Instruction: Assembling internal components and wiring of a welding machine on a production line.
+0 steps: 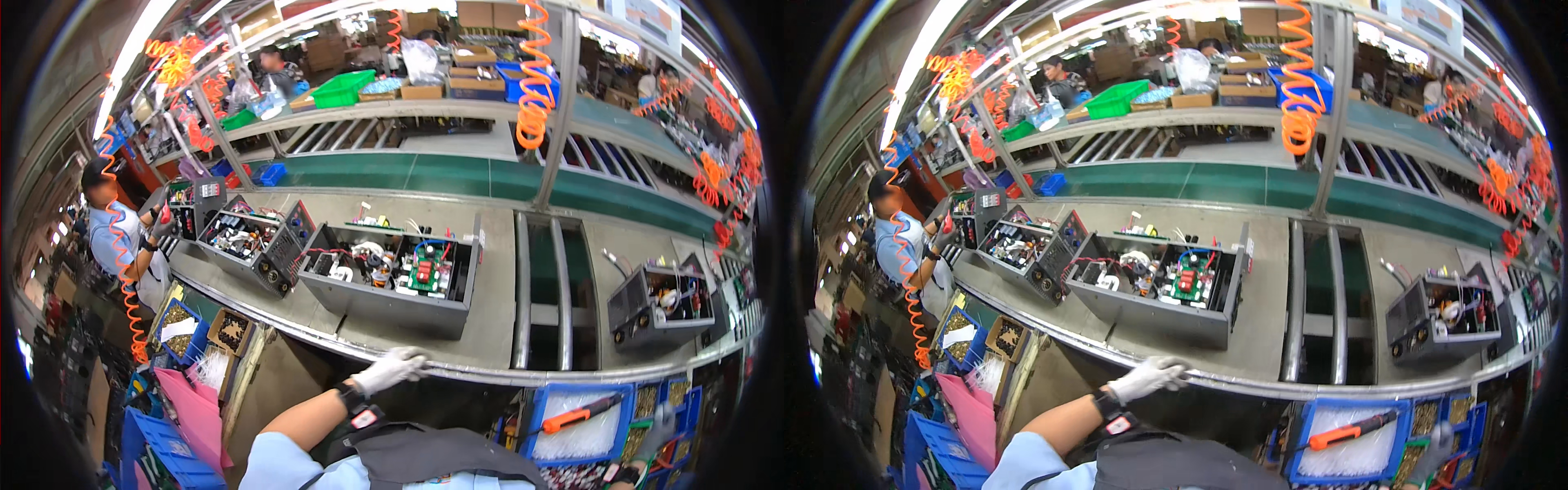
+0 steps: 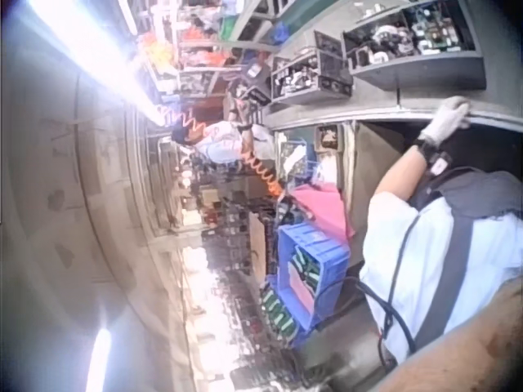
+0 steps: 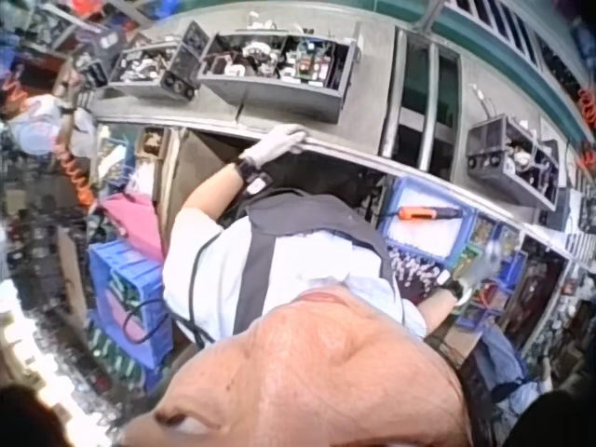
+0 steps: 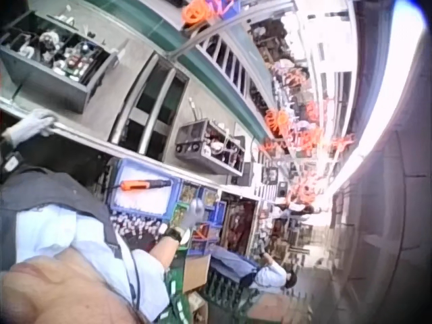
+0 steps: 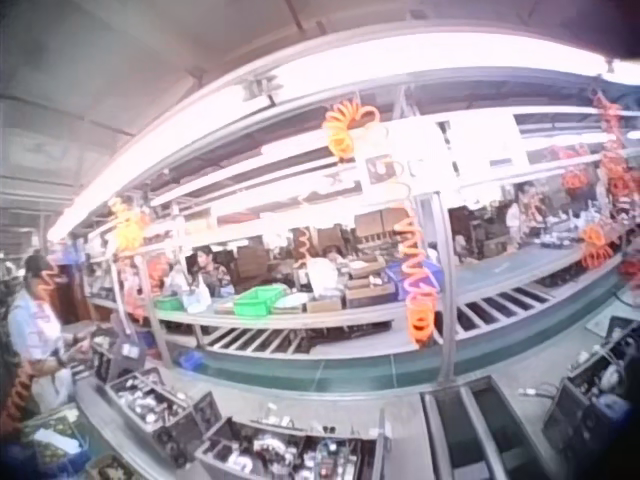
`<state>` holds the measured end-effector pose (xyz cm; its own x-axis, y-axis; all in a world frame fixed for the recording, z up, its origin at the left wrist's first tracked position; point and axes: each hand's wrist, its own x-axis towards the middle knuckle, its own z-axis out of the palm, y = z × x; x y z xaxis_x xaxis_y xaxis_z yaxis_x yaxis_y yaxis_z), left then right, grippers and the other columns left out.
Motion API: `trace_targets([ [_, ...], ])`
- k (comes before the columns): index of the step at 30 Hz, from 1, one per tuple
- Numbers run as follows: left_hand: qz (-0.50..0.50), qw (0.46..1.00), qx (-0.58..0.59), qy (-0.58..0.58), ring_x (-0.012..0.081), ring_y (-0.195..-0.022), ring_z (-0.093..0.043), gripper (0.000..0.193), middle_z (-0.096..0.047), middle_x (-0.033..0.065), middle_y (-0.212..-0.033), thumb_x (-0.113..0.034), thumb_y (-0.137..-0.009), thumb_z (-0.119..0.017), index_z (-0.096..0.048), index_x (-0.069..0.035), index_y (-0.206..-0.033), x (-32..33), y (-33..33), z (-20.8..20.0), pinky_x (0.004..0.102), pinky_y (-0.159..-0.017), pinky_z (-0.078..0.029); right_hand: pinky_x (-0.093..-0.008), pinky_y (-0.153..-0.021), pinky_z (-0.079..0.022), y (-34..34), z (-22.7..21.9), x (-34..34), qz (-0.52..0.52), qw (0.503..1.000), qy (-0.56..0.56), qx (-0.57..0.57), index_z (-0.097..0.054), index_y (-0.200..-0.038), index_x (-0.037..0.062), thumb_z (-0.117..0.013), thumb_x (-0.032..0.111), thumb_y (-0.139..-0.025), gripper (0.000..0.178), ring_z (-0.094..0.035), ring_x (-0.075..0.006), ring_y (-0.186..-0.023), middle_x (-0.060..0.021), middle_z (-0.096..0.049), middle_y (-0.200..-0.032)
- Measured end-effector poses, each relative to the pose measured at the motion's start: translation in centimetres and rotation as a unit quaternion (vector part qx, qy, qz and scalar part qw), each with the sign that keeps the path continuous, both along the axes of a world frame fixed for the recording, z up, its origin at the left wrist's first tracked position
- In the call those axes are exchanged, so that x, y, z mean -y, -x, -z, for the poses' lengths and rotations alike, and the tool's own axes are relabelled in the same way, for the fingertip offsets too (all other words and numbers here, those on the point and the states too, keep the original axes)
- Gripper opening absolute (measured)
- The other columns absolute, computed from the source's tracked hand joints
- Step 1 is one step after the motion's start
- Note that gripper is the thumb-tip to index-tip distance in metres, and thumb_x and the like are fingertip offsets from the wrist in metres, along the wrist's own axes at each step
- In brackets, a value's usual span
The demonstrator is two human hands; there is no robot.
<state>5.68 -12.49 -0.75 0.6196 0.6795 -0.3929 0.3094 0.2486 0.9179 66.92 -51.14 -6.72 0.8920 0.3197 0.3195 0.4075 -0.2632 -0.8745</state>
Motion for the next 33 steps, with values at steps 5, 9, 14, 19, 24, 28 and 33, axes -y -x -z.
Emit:
trace_targets([
  [5, 0.108, 0.897, 0.222, 0.368, 0.0263, -0.111, -0.058, 0.059, -0.056, 0.0161, -0.126, -0.047, -0.098, -0.044, -0.043, -0.001, -0.135, 5.3, -7.0, 1.8, 0.0392, -0.093, -0.048, -0.0326, -0.076, -0.048, 24.2, -11.4, -16.2, -0.422, 0.834, 0.182, 0.306, -0.069, -0.097, 0.0053, -0.067, 0.003, -0.076, 0.021, -0.062, -0.0236, -0.081, -0.0088, -0.066, -0.087],
  [9, 0.150, 0.733, 0.296, 0.594, 0.0256, -0.119, -0.051, 0.053, -0.051, 0.0167, -0.131, -0.044, -0.098, -0.045, -0.046, -0.002, -0.129, 6.5, -6.1, 2.1, 0.0397, -0.100, -0.043, -0.0383, -0.071, -0.052, 38.0, -9.3, -21.5, -0.558, 0.775, 0.262, 0.138, -0.064, -0.109, 0.0100, -0.066, 0.023, -0.080, 0.031, -0.064, -0.0293, -0.078, -0.0104, -0.063, -0.102],
  [14, 0.012, 0.883, 0.152, 0.443, 0.0285, -0.119, -0.051, 0.044, -0.050, 0.0232, -0.129, -0.014, -0.096, -0.052, -0.040, 0.009, -0.132, 7.7, 0.6, 2.4, 0.0372, -0.101, -0.044, -0.0328, -0.076, -0.052, 40.6, -5.1, -17.6, -0.502, 0.834, 0.198, -0.114, -0.063, -0.115, 0.0098, -0.065, 0.028, -0.085, 0.035, -0.065, -0.0211, -0.076, -0.0097, -0.065, -0.106],
  [19, -0.046, 0.877, 0.159, 0.450, 0.0184, -0.087, -0.060, 0.039, -0.061, 0.0131, -0.101, -0.019, -0.096, -0.057, -0.047, 0.005, -0.124, 7.5, 5.3, 3.2, 0.0277, -0.073, -0.052, -0.0324, -0.088, -0.049, 38.5, 7.3, -11.9, -0.343, 0.820, 0.357, -0.287, -0.062, -0.118, 0.0023, -0.063, 0.029, -0.087, 0.041, -0.066, -0.0240, -0.097, -0.0150, -0.068, -0.108],
  [24, -0.111, 0.889, 0.147, 0.419, 0.0084, -0.067, -0.046, 0.038, -0.051, 0.0022, -0.081, -0.029, -0.098, -0.055, -0.051, 0.003, -0.118, 8.3, 8.1, 0.7, 0.0209, -0.056, -0.040, -0.0321, -0.090, -0.047, 40.0, 8.5, -16.4, -0.416, 0.820, 0.271, -0.286, -0.061, -0.117, -0.0020, -0.062, 0.028, -0.088, 0.042, -0.063, -0.0245, -0.102, -0.0161, -0.067, -0.110],
  [28, -0.086, 0.920, 0.164, 0.345, 0.0074, -0.065, -0.047, 0.036, -0.053, -0.0008, -0.078, -0.030, -0.097, -0.055, -0.055, 0.000, -0.118, 10.0, 11.5, 2.9, 0.0202, -0.056, -0.040, -0.0316, -0.091, -0.047, 44.7, 5.7, -22.7, -0.558, 0.769, 0.225, -0.215, -0.063, -0.115, -0.0012, -0.063, 0.023, -0.090, 0.035, -0.061, -0.0183, -0.103, -0.0117, -0.067, -0.111],
  [33, -0.110, 0.892, 0.273, 0.343, 0.0120, -0.090, -0.056, 0.043, -0.059, 0.0047, -0.104, -0.018, -0.097, -0.054, -0.045, 0.001, -0.134, 11.8, 17.5, 3.8, 0.0258, -0.083, -0.049, -0.0343, -0.097, -0.044, 49.0, 4.3, -26.5, -0.615, 0.689, 0.358, -0.140, -0.063, -0.117, 0.0033, -0.062, 0.033, -0.089, 0.041, -0.061, -0.0237, -0.109, -0.0142, -0.066, -0.114],
])
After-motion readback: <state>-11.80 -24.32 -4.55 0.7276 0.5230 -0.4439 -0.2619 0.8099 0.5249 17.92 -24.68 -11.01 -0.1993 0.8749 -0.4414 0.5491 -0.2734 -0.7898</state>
